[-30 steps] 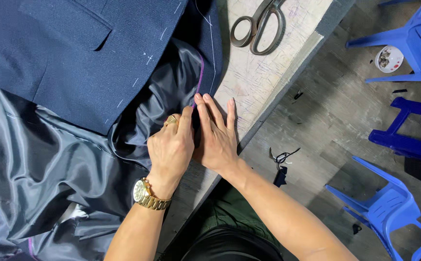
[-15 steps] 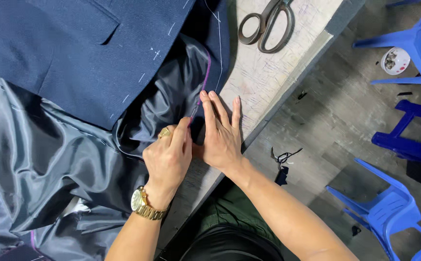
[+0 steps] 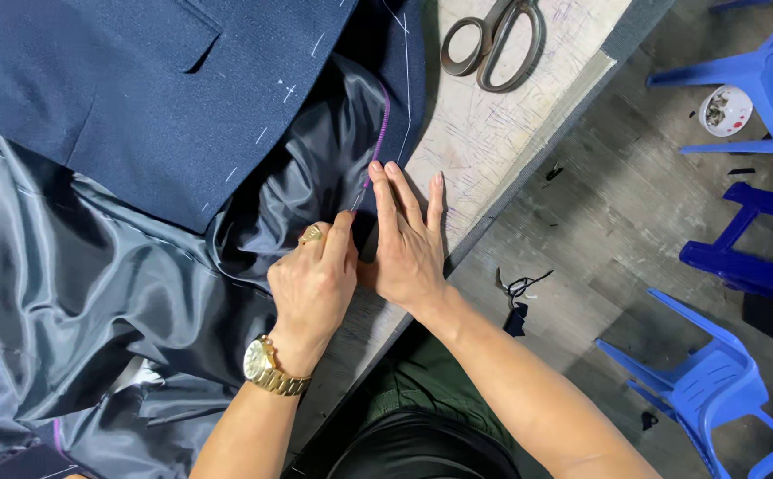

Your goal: The person uses a piece of chalk to mark a seam on a navy blue fabric while holding it in place by hand.

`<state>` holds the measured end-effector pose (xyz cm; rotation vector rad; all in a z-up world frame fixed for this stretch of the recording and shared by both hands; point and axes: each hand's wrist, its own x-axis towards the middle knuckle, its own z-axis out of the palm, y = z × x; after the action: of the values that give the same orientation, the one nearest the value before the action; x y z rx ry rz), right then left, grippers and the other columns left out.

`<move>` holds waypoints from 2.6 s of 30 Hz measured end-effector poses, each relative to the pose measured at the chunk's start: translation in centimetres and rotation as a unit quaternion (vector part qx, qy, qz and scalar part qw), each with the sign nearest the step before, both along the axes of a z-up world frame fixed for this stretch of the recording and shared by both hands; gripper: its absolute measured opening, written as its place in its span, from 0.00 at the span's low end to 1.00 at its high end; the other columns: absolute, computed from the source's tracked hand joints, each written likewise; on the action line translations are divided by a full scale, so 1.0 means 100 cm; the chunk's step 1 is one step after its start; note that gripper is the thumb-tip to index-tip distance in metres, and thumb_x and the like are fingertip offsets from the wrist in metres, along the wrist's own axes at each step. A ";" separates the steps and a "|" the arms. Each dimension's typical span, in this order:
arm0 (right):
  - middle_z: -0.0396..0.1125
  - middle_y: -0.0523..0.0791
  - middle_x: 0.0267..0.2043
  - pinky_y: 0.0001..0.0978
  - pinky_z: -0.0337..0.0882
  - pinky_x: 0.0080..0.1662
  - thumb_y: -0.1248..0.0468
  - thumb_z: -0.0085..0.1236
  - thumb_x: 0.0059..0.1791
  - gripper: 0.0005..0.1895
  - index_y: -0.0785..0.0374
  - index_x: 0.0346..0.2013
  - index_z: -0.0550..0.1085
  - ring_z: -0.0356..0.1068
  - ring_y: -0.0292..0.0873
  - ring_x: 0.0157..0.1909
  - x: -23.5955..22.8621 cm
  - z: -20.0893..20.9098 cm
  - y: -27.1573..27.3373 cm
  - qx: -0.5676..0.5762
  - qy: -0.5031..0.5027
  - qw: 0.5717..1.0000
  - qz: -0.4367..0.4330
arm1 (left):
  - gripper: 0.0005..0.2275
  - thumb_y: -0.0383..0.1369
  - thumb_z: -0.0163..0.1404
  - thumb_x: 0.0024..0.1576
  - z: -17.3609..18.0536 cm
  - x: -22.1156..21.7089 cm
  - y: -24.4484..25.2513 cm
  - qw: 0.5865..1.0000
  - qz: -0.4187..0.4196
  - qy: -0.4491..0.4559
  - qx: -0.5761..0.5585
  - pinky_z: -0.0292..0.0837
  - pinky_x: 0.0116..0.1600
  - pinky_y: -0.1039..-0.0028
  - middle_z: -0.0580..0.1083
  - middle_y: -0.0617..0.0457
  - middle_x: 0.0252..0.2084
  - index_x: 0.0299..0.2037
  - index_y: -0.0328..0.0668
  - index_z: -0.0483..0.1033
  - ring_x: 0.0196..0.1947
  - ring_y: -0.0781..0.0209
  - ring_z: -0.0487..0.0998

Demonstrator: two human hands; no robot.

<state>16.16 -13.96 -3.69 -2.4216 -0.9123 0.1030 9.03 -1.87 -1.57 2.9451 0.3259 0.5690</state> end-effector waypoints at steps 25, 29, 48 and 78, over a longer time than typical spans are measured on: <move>0.48 0.58 0.77 0.77 0.27 0.72 0.60 0.68 0.43 0.44 0.75 0.68 0.59 0.43 0.56 0.79 -0.005 0.007 0.005 -0.029 -0.024 0.999 0.020 | 0.09 0.26 0.52 0.57 0.005 -0.024 0.012 0.995 -0.036 -0.041 -0.087 0.71 0.27 0.70 0.68 0.56 0.27 0.45 0.49 0.81 0.26 0.55 0.75; 0.48 0.58 0.77 0.77 0.28 0.72 0.73 0.60 0.39 0.42 0.75 0.68 0.59 0.43 0.56 0.79 -0.004 0.016 0.006 -0.029 -0.021 0.999 0.021 | 0.10 0.27 0.53 0.57 0.001 -0.024 0.010 0.996 -0.034 -0.029 -0.071 0.71 0.27 0.69 0.68 0.55 0.28 0.46 0.48 0.80 0.27 0.55 0.75; 0.48 0.61 0.76 0.85 0.29 0.68 0.45 0.73 0.35 0.50 0.72 0.63 0.67 0.43 0.60 0.79 -0.007 0.007 0.009 -0.037 -0.057 0.997 0.026 | 0.10 0.27 0.55 0.55 0.009 -0.048 0.014 0.996 -0.028 -0.019 -0.088 0.71 0.30 0.69 0.68 0.54 0.27 0.45 0.47 0.81 0.26 0.54 0.74; 0.50 0.57 0.75 0.57 0.68 0.69 0.77 0.53 0.54 0.35 0.61 0.73 0.52 0.51 0.56 0.77 -0.027 0.015 -0.006 0.478 0.231 0.826 -0.191 | 0.06 0.19 0.55 0.58 0.023 -0.036 -0.014 0.869 0.063 -0.168 -0.461 0.79 0.45 0.62 0.81 0.41 0.39 0.43 0.31 0.76 0.40 0.43 0.84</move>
<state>13.45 -14.58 -2.21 -1.4664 -0.1390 0.0565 5.45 -3.22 0.73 1.8784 0.5566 0.6778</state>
